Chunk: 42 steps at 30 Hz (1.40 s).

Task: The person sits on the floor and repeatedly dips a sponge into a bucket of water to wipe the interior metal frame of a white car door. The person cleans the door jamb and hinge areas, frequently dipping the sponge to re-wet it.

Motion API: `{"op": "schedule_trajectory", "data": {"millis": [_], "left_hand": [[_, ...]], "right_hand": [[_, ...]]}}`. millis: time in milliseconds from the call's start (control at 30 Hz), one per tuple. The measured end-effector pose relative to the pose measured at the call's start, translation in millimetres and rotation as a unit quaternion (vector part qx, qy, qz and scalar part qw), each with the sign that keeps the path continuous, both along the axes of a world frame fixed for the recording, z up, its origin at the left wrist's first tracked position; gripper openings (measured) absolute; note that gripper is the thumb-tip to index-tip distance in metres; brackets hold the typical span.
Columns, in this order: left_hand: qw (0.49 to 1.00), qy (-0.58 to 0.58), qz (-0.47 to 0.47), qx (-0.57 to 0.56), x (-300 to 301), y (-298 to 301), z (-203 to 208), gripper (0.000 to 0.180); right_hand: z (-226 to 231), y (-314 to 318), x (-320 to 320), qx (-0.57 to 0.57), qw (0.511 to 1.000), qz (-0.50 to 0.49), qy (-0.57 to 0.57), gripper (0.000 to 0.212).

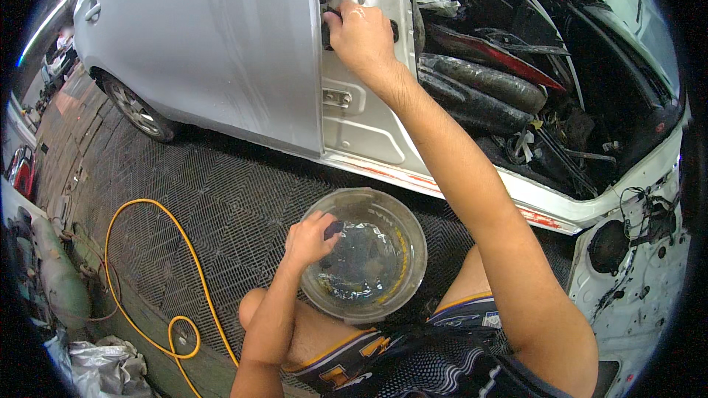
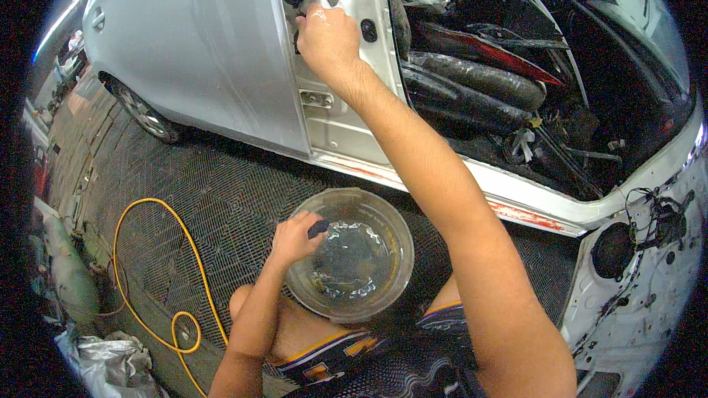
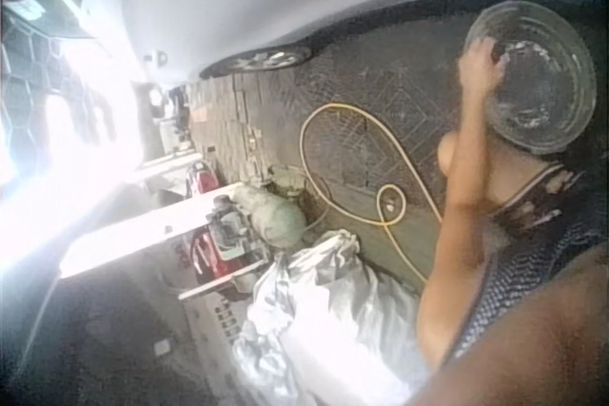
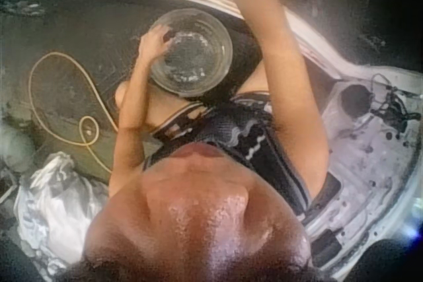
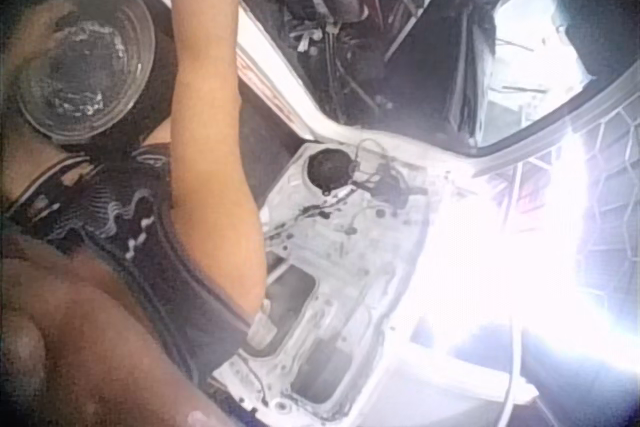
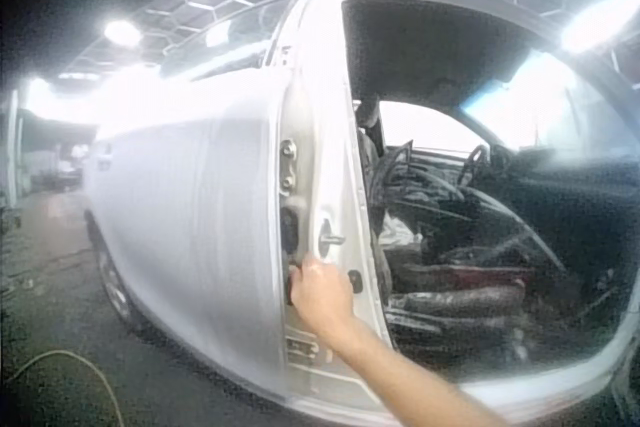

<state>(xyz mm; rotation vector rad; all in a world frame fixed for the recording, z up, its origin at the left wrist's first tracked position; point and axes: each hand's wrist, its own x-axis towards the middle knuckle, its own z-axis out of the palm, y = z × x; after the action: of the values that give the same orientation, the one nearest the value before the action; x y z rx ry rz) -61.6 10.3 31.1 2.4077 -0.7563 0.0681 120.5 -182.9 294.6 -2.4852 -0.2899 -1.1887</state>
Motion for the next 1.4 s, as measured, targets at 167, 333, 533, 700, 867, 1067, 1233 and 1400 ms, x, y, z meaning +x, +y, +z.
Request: {"op": "schedule_trajectory", "data": {"millis": [167, 333, 533, 700, 867, 1067, 1233, 1400], "left_hand": [[1.000, 0.007, 0.002, -0.012, 0, 4, -2, 0.027], [1.000, 0.025, -0.004, -0.018, 2, 3, -2, 0.029], [0.999, -0.024, -0.007, -0.033, 1, 4, -2, 0.027], [0.999, -0.018, -0.003, -0.031, 1, 4, -5, 0.028], [1.000, -0.011, -0.004, -0.020, 2, 2, -4, 0.029], [1.000, 0.009, -0.005, -0.012, 3, 2, -6, 0.030], [1.000, -0.005, 0.000, -0.027, 4, 11, -15, 0.028], [0.999, -0.004, -0.019, -0.035, 5, 4, -10, 0.028]], "right_hand": [[3, 7, -3, -0.005, 1.000, 0.012, -0.014, 0.024], [16, -6, 5, -0.068, 0.997, -0.047, 0.006, 0.025], [18, 1, 18, -0.066, 0.995, -0.069, -0.007, 0.024], [9, 1, 19, 0.010, 0.994, -0.052, -0.099, 0.023], [4, 10, 24, -0.062, 0.990, -0.108, -0.067, 0.021], [6, 3, 20, 0.025, 0.991, -0.064, -0.113, 0.020], [-74, 4, -38, 0.100, 0.987, 0.085, -0.090, 0.019], [-184, -24, -143, 0.130, 0.963, 0.154, 0.177, 0.030]]}}
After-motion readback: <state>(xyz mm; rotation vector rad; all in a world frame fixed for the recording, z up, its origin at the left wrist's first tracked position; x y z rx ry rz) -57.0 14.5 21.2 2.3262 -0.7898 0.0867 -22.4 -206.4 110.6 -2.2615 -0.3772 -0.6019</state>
